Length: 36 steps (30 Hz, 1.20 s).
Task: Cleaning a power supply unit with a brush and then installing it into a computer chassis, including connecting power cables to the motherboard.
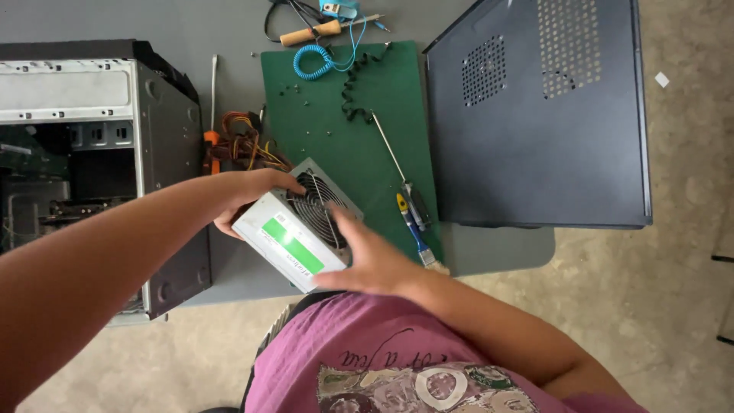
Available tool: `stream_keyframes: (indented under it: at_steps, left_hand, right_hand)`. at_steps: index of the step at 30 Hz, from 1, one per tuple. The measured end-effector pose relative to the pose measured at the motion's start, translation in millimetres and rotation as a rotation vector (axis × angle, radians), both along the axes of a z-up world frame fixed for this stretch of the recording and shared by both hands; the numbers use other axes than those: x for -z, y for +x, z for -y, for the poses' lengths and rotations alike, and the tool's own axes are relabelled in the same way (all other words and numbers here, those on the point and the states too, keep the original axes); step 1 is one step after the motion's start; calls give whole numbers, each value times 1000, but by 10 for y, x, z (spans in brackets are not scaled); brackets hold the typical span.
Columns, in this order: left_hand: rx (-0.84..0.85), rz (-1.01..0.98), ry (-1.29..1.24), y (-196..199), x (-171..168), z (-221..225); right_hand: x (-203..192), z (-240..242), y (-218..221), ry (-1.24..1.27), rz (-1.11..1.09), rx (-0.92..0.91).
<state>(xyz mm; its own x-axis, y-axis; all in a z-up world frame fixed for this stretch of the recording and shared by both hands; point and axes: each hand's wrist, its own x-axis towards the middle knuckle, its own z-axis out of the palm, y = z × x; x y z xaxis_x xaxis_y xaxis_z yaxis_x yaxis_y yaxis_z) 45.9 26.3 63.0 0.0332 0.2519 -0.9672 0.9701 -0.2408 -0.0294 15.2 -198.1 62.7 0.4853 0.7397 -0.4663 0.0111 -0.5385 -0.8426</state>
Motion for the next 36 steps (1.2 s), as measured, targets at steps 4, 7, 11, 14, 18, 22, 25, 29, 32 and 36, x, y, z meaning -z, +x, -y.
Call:
stream_keyframes:
  at_steps: [4,7,11,14,18,22,25,29,32,36]
  left_hand:
    - [2,-12,15,112,148,62]
    - [58,-17,38,230,165,102]
    - [-30,119,-3,285,-90,289]
    - [-99,283,-40,267,-294,397]
    - [47,501,108,128,-355,456]
    - [25,574,250,-135,-250,635]
    - [-120,584,189,-291,-155,849]
    - [-41,781,501,-354,133,1087]
    - [8,867,631,-372,219,1136]
    - [57,860,761,-352,329,1118]
  right_hand:
    - [51,-189,-163,-29,492,-21]
    - [35,-216,-97,-12,487,12]
    - [40,-158,55,-123,234,123]
    - [63,-137,99,-126,151,244]
    - [101,-125,78,-149,161,298]
    - [202,-93,78,-199,221,283]
    - [142,-114,60,-260,214,262]
    - [176,-59,122,-280,275,111]
    - [160,25,163,-230,324,29]
    - [156,74,156,-164,277,-36]
